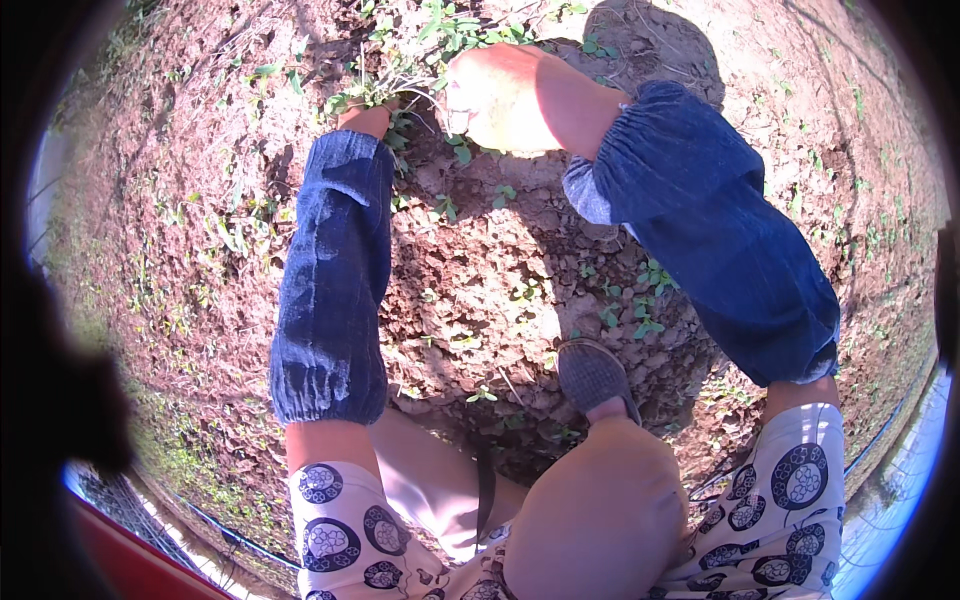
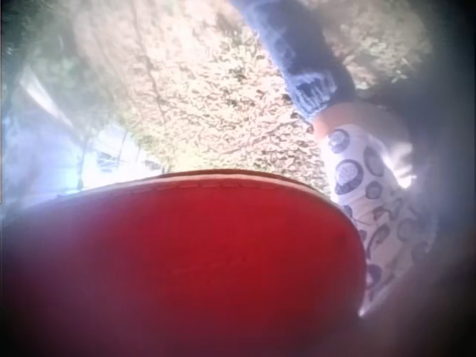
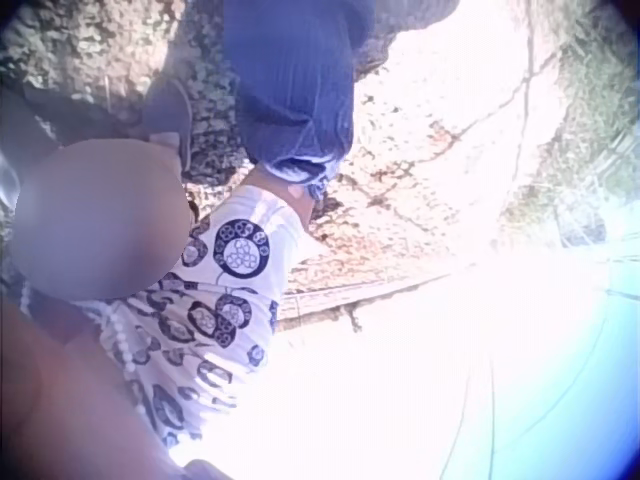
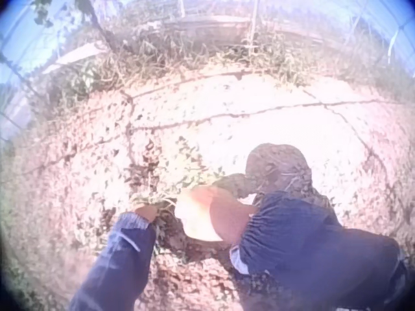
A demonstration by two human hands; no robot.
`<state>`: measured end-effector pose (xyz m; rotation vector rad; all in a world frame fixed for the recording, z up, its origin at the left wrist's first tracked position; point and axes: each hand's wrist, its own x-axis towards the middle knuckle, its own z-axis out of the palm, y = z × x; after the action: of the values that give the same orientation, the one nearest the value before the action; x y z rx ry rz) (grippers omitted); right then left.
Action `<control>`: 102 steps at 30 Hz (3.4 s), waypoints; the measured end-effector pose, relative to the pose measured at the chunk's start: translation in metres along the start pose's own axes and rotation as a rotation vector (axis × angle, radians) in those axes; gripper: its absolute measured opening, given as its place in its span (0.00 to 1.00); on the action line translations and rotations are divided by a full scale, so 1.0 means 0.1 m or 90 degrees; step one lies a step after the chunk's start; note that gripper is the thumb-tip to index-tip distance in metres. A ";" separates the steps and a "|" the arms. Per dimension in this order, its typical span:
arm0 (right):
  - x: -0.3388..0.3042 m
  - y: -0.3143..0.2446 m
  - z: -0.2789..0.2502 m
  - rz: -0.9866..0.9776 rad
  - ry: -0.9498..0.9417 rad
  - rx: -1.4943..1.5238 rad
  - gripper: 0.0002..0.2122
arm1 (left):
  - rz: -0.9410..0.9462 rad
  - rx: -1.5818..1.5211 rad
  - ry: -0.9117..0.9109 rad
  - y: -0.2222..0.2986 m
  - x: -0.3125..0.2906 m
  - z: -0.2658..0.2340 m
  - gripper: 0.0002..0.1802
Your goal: The person uses a hand trowel to dig out and remove weeds from the soil in an agricultural field by hand.
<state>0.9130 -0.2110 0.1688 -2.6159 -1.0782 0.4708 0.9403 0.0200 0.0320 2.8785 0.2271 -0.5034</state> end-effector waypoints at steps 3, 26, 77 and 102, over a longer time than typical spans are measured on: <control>0.23 0.10 0.04 0.028 -0.013 0.003 0.08 | -0.026 -0.014 0.005 0.01 0.06 0.03 0.32; -0.15 -0.41 0.51 0.122 0.200 0.188 0.07 | -0.356 -0.955 0.019 -0.16 -0.48 0.15 0.26; -1.15 1.06 0.02 0.150 0.095 0.361 0.09 | 0.037 0.001 -0.065 1.23 0.23 -0.04 0.47; -0.90 1.33 0.21 0.110 0.160 0.333 0.06 | 0.002 -0.076 -0.103 1.33 0.38 -0.08 0.46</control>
<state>0.9280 -0.3638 0.1185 -2.2298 -0.5574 0.3827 1.0026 -0.1021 0.0502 2.7061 0.2174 -0.6941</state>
